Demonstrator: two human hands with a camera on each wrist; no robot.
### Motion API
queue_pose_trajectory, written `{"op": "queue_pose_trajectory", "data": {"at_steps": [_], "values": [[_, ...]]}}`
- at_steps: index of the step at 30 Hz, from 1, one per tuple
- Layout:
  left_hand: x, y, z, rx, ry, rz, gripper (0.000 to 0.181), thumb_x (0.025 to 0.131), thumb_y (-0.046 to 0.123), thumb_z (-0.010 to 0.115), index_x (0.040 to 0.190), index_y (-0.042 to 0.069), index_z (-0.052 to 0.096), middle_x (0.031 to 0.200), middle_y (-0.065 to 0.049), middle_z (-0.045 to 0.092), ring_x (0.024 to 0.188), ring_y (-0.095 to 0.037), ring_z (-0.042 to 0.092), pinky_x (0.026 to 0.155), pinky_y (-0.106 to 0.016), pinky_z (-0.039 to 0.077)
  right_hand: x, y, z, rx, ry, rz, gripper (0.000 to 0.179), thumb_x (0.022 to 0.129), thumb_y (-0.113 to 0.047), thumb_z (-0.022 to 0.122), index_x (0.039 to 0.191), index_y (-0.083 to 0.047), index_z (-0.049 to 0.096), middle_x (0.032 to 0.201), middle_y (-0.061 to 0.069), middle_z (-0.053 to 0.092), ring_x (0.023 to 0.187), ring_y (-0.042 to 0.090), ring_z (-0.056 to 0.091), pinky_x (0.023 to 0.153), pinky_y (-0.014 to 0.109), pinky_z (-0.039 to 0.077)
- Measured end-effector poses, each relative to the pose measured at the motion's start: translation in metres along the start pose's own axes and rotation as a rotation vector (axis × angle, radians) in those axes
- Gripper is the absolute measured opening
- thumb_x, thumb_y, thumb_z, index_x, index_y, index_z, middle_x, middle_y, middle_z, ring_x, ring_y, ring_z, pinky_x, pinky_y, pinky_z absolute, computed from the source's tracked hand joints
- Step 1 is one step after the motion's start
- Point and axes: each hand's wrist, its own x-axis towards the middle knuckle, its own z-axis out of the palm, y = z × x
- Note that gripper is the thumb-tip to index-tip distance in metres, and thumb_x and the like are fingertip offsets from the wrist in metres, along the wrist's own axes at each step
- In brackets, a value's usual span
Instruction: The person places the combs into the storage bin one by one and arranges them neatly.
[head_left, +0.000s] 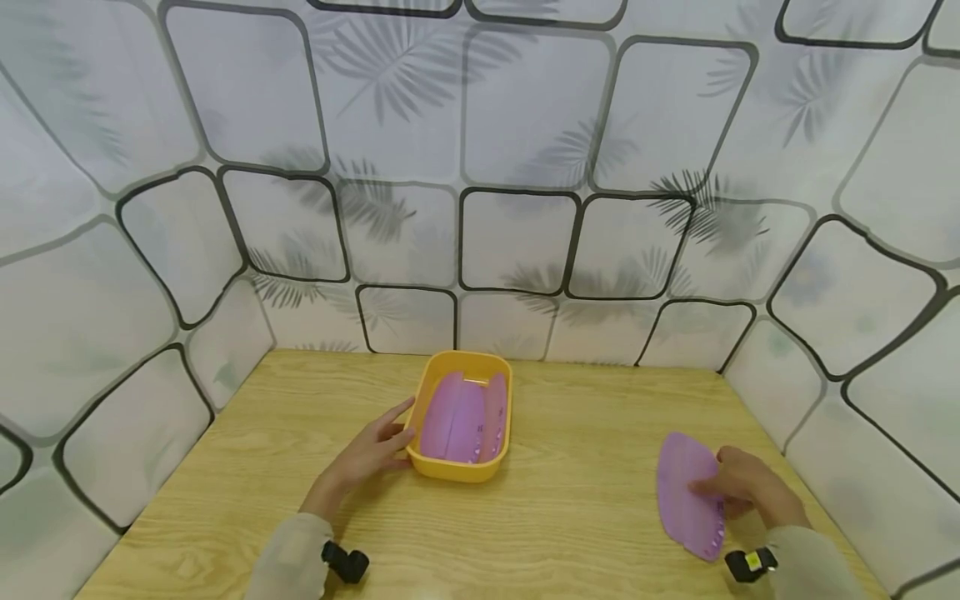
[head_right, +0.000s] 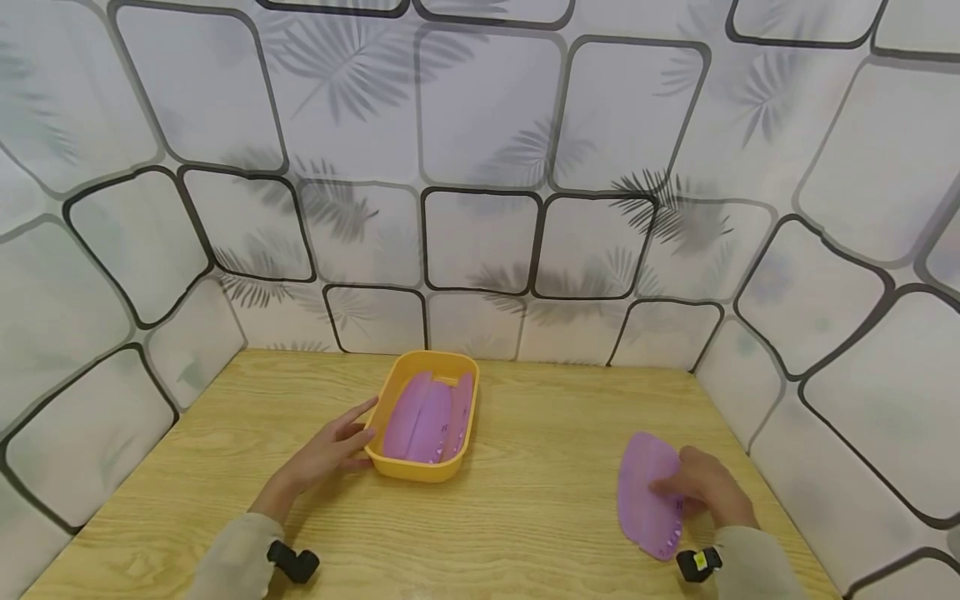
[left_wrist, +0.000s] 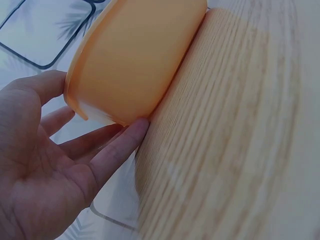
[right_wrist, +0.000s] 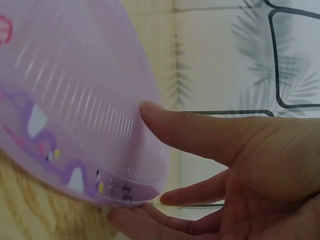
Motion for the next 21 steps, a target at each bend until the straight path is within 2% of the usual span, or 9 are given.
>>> {"op": "queue_pose_trajectory", "data": {"at_steps": [4,8,12,14,18,19,21], "values": [[0.0,0.0,0.002,0.001,0.008,-0.006,0.068,0.11,0.031,0.052,0.167,0.017,0.018,0.156,-0.036,0.036,0.138,-0.046,0.052,0.102,-0.048,0.058,0.001,-0.004,0.003,0.023,0.011,0.013,0.049,0.084,-0.029,0.082,0.094,0.01,0.053,0.084,0.017,0.059,0.075,0.026,0.061,0.063,0.035,0.057],[0.0,0.001,0.002,0.007,0.01,-0.007,0.067,0.11,0.031,0.051,0.167,0.017,0.018,0.156,-0.037,0.037,0.138,-0.046,0.052,0.102,-0.049,0.058,0.003,-0.005,0.004,0.054,0.002,0.034,0.048,0.084,-0.026,0.082,0.093,0.01,0.052,0.081,0.016,0.057,0.07,0.024,0.061,0.058,0.032,0.057],[0.0,0.001,0.002,0.001,0.009,-0.008,0.067,0.11,0.031,0.052,0.167,0.018,0.018,0.156,-0.036,0.037,0.139,-0.046,0.051,0.103,-0.049,0.058,0.005,-0.002,0.004,0.101,-0.026,0.05,0.061,0.085,-0.026,0.082,0.107,0.02,0.049,0.09,0.025,0.061,0.075,0.026,0.065,0.062,0.035,0.061],[0.0,0.0,0.001,0.002,0.004,-0.002,0.068,0.11,0.031,0.051,0.167,0.017,0.017,0.157,-0.036,0.037,0.14,-0.047,0.05,0.102,-0.049,0.058,0.006,0.002,0.004,0.097,-0.026,0.037,0.071,0.085,-0.028,0.082,0.119,0.023,0.046,0.102,0.034,0.062,0.084,0.031,0.067,0.069,0.04,0.063],[0.0,0.0,0.0,-0.002,0.001,0.004,0.069,0.11,0.031,0.052,0.167,0.016,0.017,0.157,-0.037,0.035,0.14,-0.047,0.05,0.102,-0.049,0.059,0.008,0.009,0.002,0.033,0.025,-0.045,0.077,0.084,-0.028,0.082,0.129,0.021,0.043,0.122,0.046,0.055,0.101,0.046,0.064,0.085,0.054,0.058],[0.0,-0.001,0.0,-0.003,0.001,0.005,0.069,0.11,0.031,0.052,0.167,0.016,0.017,0.157,-0.038,0.034,0.14,-0.048,0.05,0.102,-0.049,0.059,0.008,0.011,0.002,0.022,0.043,-0.063,0.076,0.084,-0.027,0.082,0.131,0.02,0.044,0.125,0.047,0.054,0.103,0.047,0.063,0.087,0.055,0.057],[0.001,-0.001,0.0,-0.004,0.002,0.005,0.069,0.109,0.032,0.052,0.167,0.016,0.017,0.158,-0.038,0.033,0.14,-0.048,0.049,0.102,-0.049,0.059,0.009,0.013,0.001,0.063,0.047,-0.077,0.074,0.084,-0.022,0.081,0.133,0.018,0.042,0.119,0.044,0.057,0.097,0.044,0.064,0.082,0.053,0.058]]}}
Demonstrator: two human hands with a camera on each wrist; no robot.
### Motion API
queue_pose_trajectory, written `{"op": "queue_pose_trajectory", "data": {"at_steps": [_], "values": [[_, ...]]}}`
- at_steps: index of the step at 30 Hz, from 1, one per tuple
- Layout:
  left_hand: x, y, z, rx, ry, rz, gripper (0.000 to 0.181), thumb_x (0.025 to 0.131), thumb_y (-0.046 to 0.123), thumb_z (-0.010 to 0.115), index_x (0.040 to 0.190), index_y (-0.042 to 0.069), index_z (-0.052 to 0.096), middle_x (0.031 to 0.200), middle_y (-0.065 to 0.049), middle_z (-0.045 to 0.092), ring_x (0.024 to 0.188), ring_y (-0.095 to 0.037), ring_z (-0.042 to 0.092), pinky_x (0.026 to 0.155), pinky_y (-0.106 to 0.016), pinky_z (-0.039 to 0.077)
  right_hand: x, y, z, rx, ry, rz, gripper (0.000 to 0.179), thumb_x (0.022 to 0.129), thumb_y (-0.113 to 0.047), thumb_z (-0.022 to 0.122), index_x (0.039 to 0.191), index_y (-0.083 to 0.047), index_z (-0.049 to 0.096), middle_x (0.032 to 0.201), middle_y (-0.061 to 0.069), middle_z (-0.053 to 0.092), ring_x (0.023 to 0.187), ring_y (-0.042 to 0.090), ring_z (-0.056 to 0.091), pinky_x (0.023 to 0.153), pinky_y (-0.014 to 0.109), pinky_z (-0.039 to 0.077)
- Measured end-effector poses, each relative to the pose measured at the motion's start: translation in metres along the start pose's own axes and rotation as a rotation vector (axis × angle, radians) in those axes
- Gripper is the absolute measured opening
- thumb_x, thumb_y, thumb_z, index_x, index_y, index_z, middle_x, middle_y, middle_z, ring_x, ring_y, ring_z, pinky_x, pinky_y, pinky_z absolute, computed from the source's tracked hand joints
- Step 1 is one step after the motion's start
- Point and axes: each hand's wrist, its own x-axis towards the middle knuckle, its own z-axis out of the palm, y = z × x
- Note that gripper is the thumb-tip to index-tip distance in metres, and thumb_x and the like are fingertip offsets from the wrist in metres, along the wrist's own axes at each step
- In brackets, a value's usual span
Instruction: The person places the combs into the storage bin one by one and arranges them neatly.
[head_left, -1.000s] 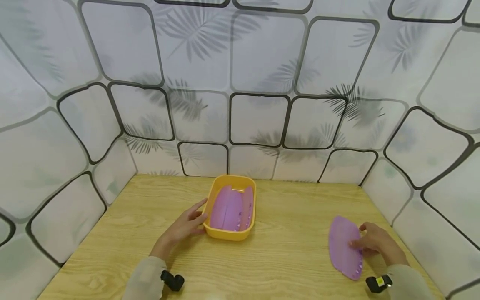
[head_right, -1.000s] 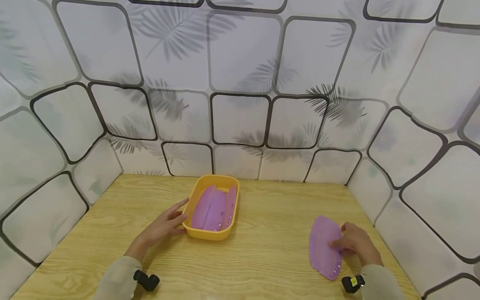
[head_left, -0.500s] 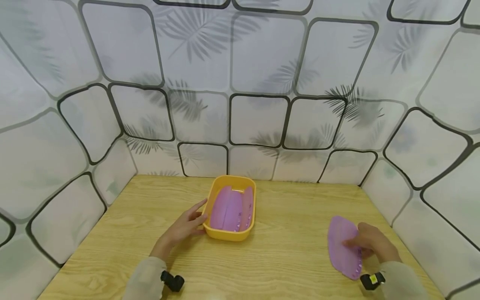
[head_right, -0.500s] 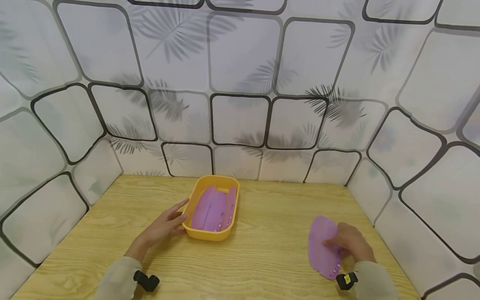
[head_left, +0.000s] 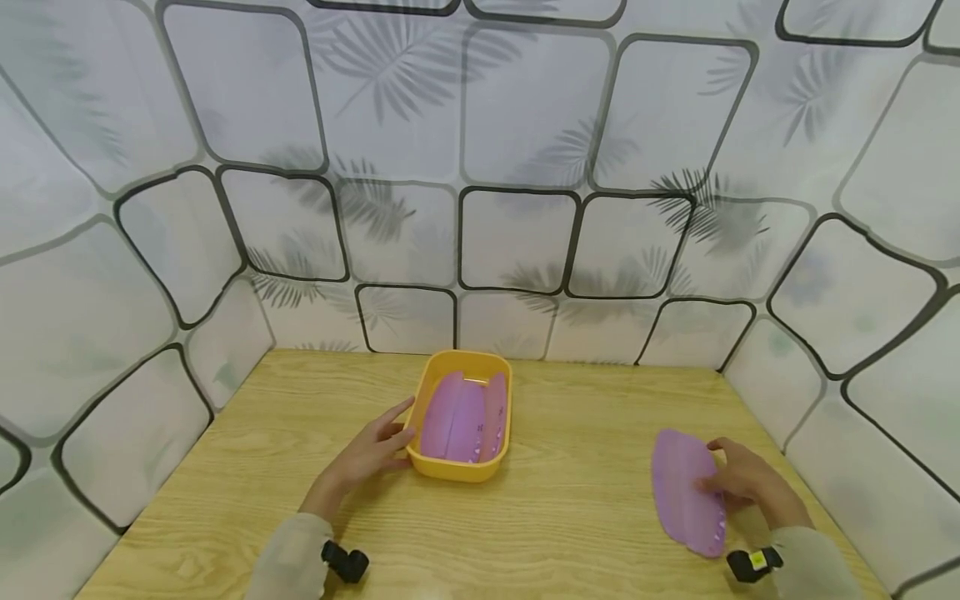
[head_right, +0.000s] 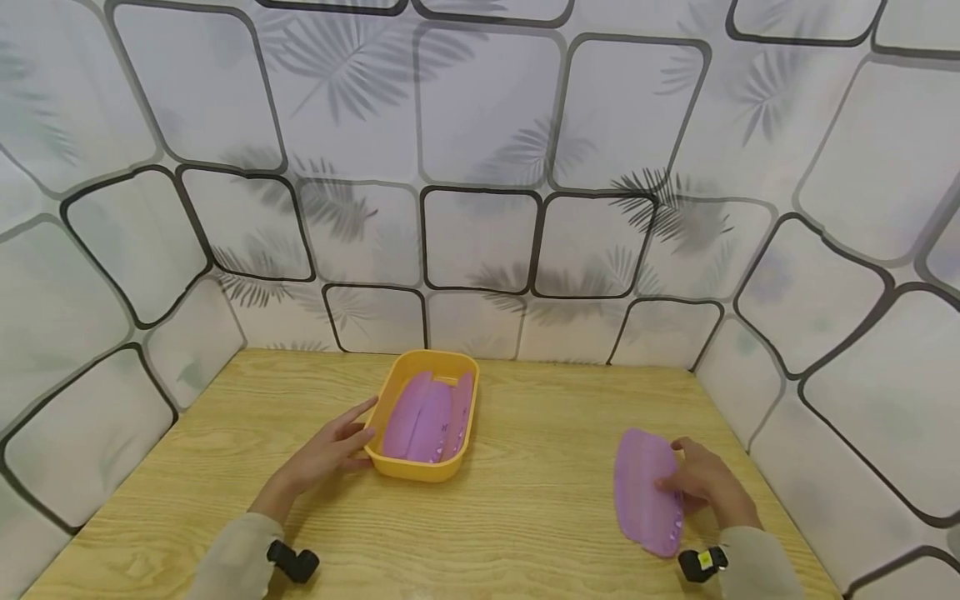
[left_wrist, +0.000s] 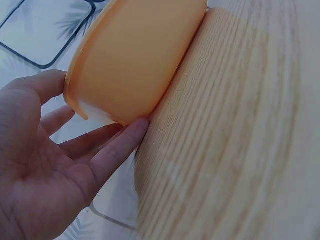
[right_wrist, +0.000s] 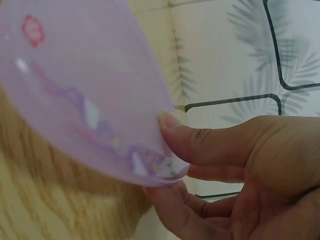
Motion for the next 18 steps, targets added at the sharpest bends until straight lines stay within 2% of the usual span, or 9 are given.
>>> {"op": "queue_pose_trajectory", "data": {"at_steps": [4,6,9,14,18], "values": [[0.0007,-0.0008,-0.0006,0.002,0.005,-0.007,0.069,0.109,0.031,0.052,0.167,0.017,0.018,0.159,-0.038,0.032,0.141,-0.048,0.049,0.102,-0.048,0.059,0.0015,0.0008,-0.0017,0.131,-0.018,-0.005,0.077,0.086,-0.009,0.078,0.142,0.02,0.035,0.105,0.036,0.065,0.083,0.028,0.068,0.066,0.039,0.06],[0.0012,-0.0011,-0.0004,0.003,0.006,-0.009,0.069,0.109,0.031,0.052,0.167,0.018,0.018,0.159,-0.038,0.032,0.141,-0.048,0.048,0.102,-0.048,0.059,0.0016,-0.0002,-0.0024,0.181,-0.023,-0.004,0.077,0.088,-0.005,0.076,0.144,0.022,0.032,0.102,0.035,0.067,0.079,0.025,0.069,0.063,0.038,0.062],[0.0018,-0.001,0.0003,0.0,0.005,-0.012,0.068,0.11,0.031,0.052,0.167,0.018,0.018,0.159,-0.037,0.032,0.141,-0.048,0.048,0.102,-0.048,0.059,0.0015,-0.0015,-0.0027,0.21,-0.015,-0.007,0.075,0.09,-0.003,0.073,0.146,0.022,0.031,0.102,0.034,0.068,0.08,0.023,0.07,0.065,0.038,0.064],[0.0016,0.0001,0.0016,-0.001,0.005,-0.02,0.068,0.109,0.03,0.052,0.167,0.018,0.018,0.158,-0.037,0.034,0.14,-0.047,0.05,0.101,-0.048,0.059,0.0027,-0.0034,-0.002,0.22,0.033,-0.027,0.069,0.089,-0.001,0.071,0.145,0.022,0.036,0.093,0.021,0.069,0.075,0.018,0.065,0.059,0.035,0.062],[0.0013,0.0012,0.0009,0.006,0.02,-0.031,0.066,0.11,0.029,0.052,0.167,0.018,0.019,0.159,-0.037,0.033,0.14,-0.046,0.051,0.1,-0.047,0.059,0.006,-0.0059,-0.001,0.219,0.073,-0.027,0.067,0.089,-0.003,0.07,0.144,0.021,0.039,0.095,0.023,0.068,0.073,0.016,0.063,0.057,0.033,0.061]]}}
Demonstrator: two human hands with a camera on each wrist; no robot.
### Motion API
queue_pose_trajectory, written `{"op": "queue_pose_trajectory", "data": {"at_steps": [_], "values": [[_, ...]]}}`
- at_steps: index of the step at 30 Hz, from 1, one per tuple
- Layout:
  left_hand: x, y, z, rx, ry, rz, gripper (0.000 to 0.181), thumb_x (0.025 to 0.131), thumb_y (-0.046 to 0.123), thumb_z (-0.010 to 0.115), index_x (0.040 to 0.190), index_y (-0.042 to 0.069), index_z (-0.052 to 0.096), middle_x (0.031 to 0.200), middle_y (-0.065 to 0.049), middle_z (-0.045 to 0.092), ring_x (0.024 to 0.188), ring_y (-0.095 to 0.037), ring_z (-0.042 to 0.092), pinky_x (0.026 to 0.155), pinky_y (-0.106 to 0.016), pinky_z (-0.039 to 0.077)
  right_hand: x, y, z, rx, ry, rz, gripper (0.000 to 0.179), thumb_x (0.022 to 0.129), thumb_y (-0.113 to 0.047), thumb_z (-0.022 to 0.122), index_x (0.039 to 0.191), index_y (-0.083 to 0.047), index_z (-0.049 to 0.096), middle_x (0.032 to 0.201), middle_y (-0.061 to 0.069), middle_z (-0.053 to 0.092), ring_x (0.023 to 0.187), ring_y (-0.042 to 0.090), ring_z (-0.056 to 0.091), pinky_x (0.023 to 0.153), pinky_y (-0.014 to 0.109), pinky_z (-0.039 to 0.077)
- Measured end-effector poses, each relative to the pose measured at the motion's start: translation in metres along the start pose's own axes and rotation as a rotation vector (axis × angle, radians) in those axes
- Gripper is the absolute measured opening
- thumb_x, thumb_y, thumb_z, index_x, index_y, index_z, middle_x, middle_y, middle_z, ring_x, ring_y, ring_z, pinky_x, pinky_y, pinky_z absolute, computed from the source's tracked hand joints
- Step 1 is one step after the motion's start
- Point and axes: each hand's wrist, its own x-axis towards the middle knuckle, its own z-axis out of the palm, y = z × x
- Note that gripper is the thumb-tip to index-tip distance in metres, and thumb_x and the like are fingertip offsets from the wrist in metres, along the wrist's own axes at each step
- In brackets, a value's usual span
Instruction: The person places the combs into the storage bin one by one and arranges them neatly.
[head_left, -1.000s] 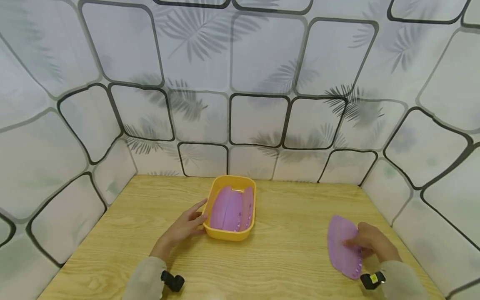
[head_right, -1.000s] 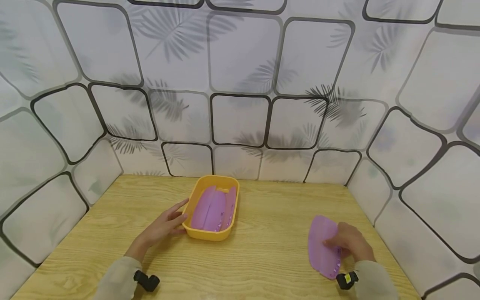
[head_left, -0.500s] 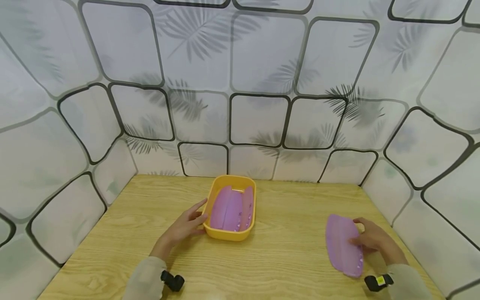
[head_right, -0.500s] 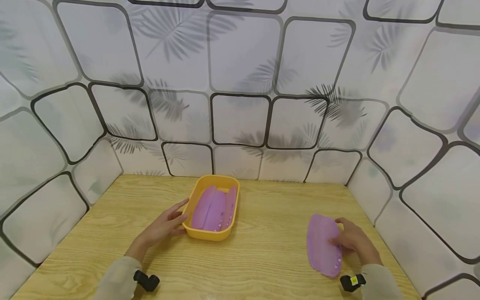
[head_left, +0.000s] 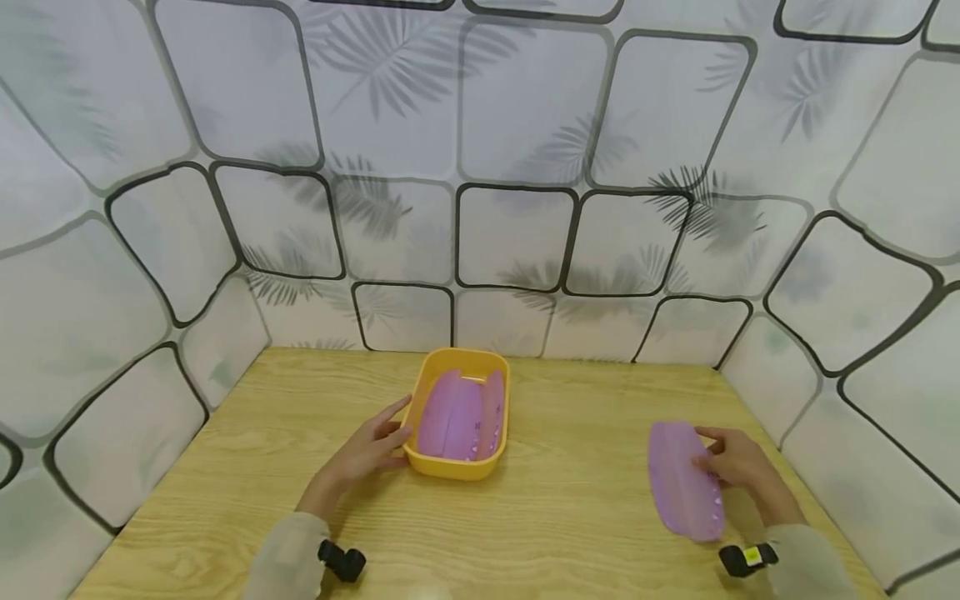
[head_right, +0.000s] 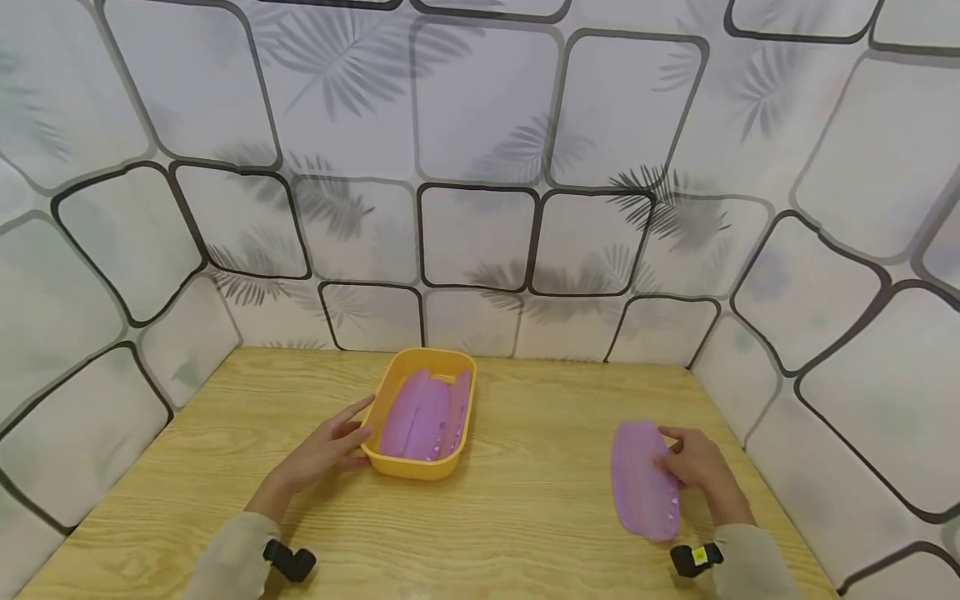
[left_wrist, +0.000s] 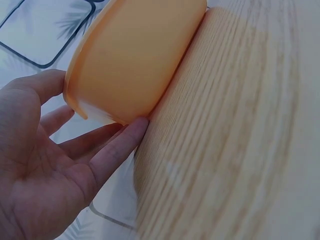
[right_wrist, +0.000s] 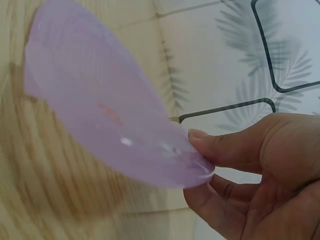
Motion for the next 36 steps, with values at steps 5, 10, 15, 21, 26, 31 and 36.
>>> {"op": "queue_pose_trajectory", "data": {"at_steps": [5,10,15,21,26,31,36], "values": [[0.0,-0.001,-0.002,-0.003,-0.006,0.004,0.066,0.11,0.028,0.051,0.167,0.02,0.019,0.159,-0.035,0.034,0.14,-0.046,0.05,0.101,-0.048,0.059,0.003,-0.009,0.0,0.041,0.005,0.017,0.068,0.091,-0.002,0.068,0.146,0.02,0.036,0.099,0.028,0.066,0.074,0.016,0.064,0.059,0.033,0.063],[0.001,0.0,-0.003,-0.01,-0.006,0.009,0.066,0.11,0.027,0.051,0.167,0.02,0.019,0.159,-0.035,0.034,0.141,-0.047,0.05,0.101,-0.047,0.059,0.004,-0.025,0.0,0.095,0.006,0.016,0.068,0.093,-0.003,0.069,0.149,0.018,0.035,0.102,0.027,0.064,0.074,0.015,0.064,0.06,0.032,0.063],[0.002,-0.001,-0.003,-0.009,-0.021,0.024,0.066,0.11,0.026,0.05,0.167,0.019,0.018,0.158,-0.036,0.036,0.14,-0.048,0.05,0.102,-0.048,0.059,0.005,-0.04,0.004,0.132,0.019,0.006,0.068,0.094,-0.004,0.069,0.15,0.017,0.036,0.103,0.026,0.063,0.071,0.014,0.062,0.058,0.03,0.062],[0.002,-0.002,-0.002,-0.012,-0.027,0.028,0.068,0.11,0.028,0.051,0.167,0.017,0.017,0.157,-0.037,0.037,0.14,-0.048,0.05,0.101,-0.049,0.059,0.004,-0.056,0.011,0.17,0.018,-0.026,0.067,0.095,-0.002,0.069,0.15,0.016,0.036,0.104,0.027,0.063,0.071,0.015,0.063,0.059,0.03,0.062],[0.0,-0.003,-0.001,-0.01,-0.035,0.034,0.07,0.11,0.03,0.052,0.167,0.015,0.015,0.157,-0.038,0.035,0.14,-0.049,0.049,0.102,-0.05,0.058,0.005,-0.068,0.019,0.171,0.016,-0.053,0.067,0.095,-0.002,0.069,0.15,0.016,0.036,0.104,0.027,0.063,0.071,0.015,0.062,0.058,0.029,0.061],[-0.002,-0.003,-0.001,-0.01,-0.044,0.043,0.07,0.11,0.029,0.051,0.167,0.014,0.014,0.156,-0.039,0.035,0.14,-0.049,0.049,0.103,-0.051,0.058,0.007,-0.077,0.027,0.208,0.004,-0.064,0.067,0.094,-0.002,0.069,0.151,0.015,0.037,0.102,0.025,0.062,0.07,0.015,0.06,0.057,0.028,0.06],[-0.002,-0.001,-0.001,-0.011,-0.025,0.029,0.067,0.11,0.027,0.05,0.167,0.015,0.016,0.157,-0.037,0.036,0.14,-0.047,0.05,0.102,-0.05,0.058,0.009,-0.086,0.033,0.205,-0.009,-0.087,0.067,0.096,-0.004,0.069,0.152,0.012,0.038,0.103,0.023,0.062,0.069,0.015,0.06,0.057,0.029,0.059]]}}
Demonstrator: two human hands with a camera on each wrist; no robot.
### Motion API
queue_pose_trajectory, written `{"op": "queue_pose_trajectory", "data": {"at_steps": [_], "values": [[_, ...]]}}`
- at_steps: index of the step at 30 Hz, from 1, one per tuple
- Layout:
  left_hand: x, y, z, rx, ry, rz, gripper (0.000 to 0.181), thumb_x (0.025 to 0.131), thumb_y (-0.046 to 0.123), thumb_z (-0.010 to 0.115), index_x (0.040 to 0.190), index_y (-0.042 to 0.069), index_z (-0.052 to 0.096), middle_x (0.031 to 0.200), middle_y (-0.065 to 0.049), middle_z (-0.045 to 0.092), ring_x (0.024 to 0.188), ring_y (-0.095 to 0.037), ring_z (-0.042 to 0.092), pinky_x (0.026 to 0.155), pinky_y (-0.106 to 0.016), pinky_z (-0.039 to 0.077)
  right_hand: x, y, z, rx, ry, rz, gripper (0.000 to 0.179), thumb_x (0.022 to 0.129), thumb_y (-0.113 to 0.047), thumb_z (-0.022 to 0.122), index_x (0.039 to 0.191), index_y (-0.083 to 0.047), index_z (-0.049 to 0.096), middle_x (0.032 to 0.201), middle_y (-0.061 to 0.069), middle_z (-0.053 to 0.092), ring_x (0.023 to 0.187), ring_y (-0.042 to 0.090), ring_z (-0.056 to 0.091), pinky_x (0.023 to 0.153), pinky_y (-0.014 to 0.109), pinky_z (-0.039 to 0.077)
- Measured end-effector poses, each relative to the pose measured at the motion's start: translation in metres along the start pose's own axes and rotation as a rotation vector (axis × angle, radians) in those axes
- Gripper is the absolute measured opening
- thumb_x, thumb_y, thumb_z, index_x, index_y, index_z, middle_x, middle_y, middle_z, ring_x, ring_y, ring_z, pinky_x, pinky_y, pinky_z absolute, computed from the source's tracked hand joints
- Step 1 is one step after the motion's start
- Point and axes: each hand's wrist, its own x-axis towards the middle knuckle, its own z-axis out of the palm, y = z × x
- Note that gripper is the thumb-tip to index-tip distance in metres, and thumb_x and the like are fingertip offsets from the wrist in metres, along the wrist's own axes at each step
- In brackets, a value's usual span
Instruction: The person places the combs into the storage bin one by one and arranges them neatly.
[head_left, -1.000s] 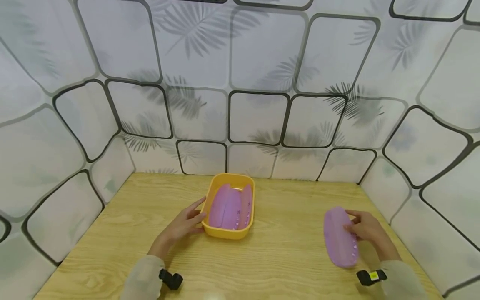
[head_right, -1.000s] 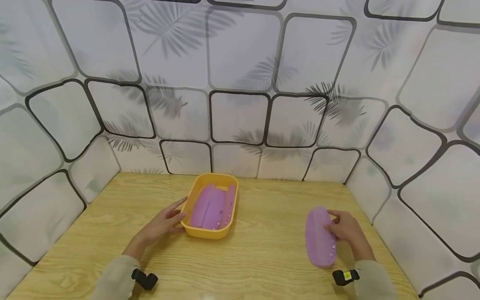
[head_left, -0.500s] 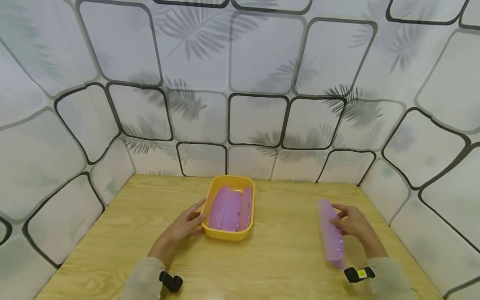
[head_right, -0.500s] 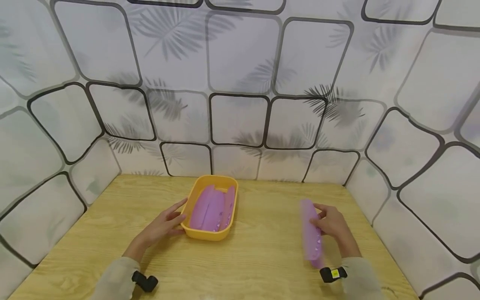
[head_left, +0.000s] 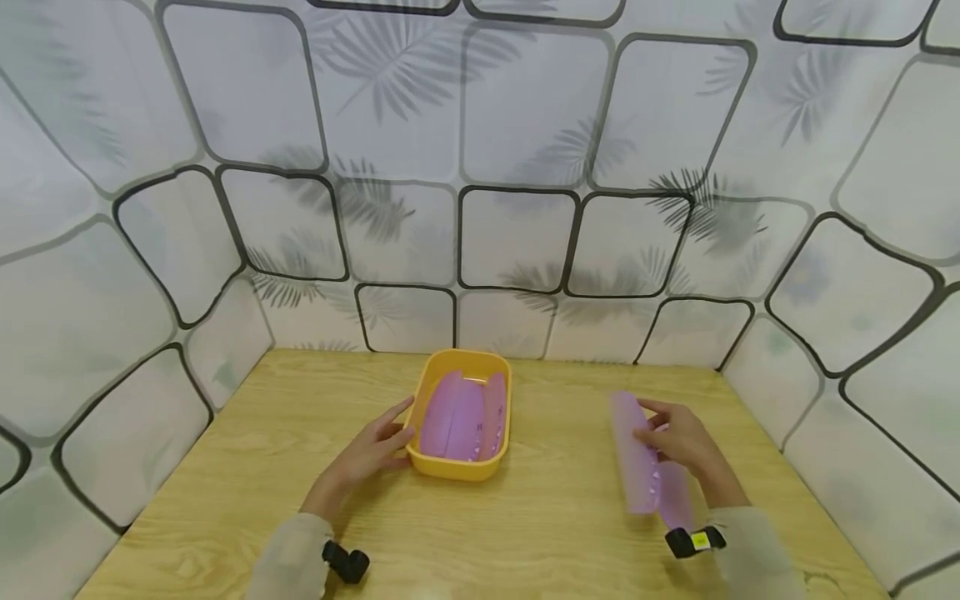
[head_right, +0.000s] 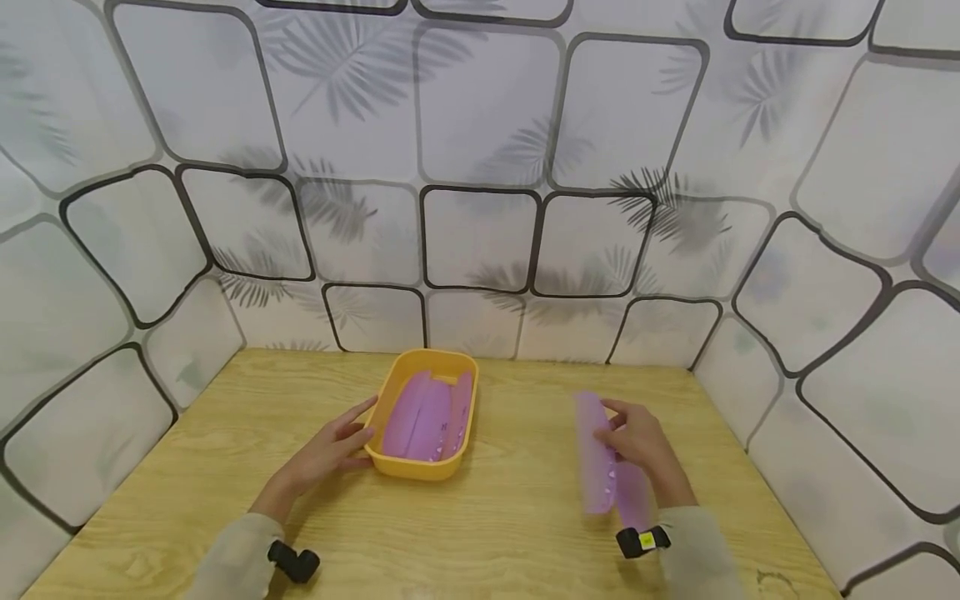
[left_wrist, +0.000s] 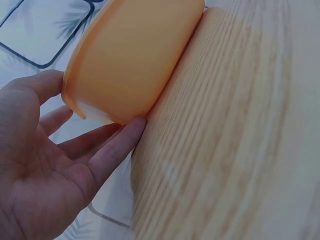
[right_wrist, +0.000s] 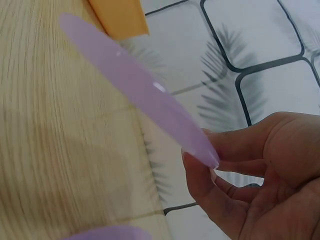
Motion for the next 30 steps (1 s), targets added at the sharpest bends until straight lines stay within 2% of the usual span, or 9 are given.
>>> {"op": "queue_pose_trajectory", "data": {"at_steps": [8,15,30], "values": [[0.002,0.002,0.0,0.011,0.014,-0.007,0.067,0.11,0.028,0.051,0.167,0.016,0.018,0.157,-0.037,0.037,0.139,-0.047,0.051,0.102,-0.05,0.058,0.007,-0.014,0.01,0.02,-0.001,-0.028,0.066,0.096,-0.003,0.068,0.153,0.011,0.038,0.103,0.022,0.062,0.068,0.014,0.06,0.057,0.028,0.059],[0.003,0.001,0.001,0.012,0.019,-0.019,0.067,0.11,0.03,0.052,0.167,0.019,0.019,0.156,-0.034,0.04,0.139,-0.046,0.051,0.101,-0.048,0.059,0.009,-0.027,0.02,0.025,-0.003,-0.016,0.067,0.094,-0.002,0.07,0.152,0.01,0.04,0.103,0.023,0.062,0.067,0.014,0.06,0.055,0.029,0.06],[0.001,0.002,0.001,-0.016,0.009,-0.014,0.069,0.109,0.029,0.053,0.167,0.016,0.017,0.161,-0.038,0.029,0.142,-0.05,0.046,0.102,-0.051,0.058,0.018,-0.035,0.041,-0.009,0.002,-0.053,0.065,0.093,-0.002,0.071,0.151,0.008,0.044,0.102,0.022,0.064,0.062,0.011,0.06,0.054,0.028,0.06]]}}
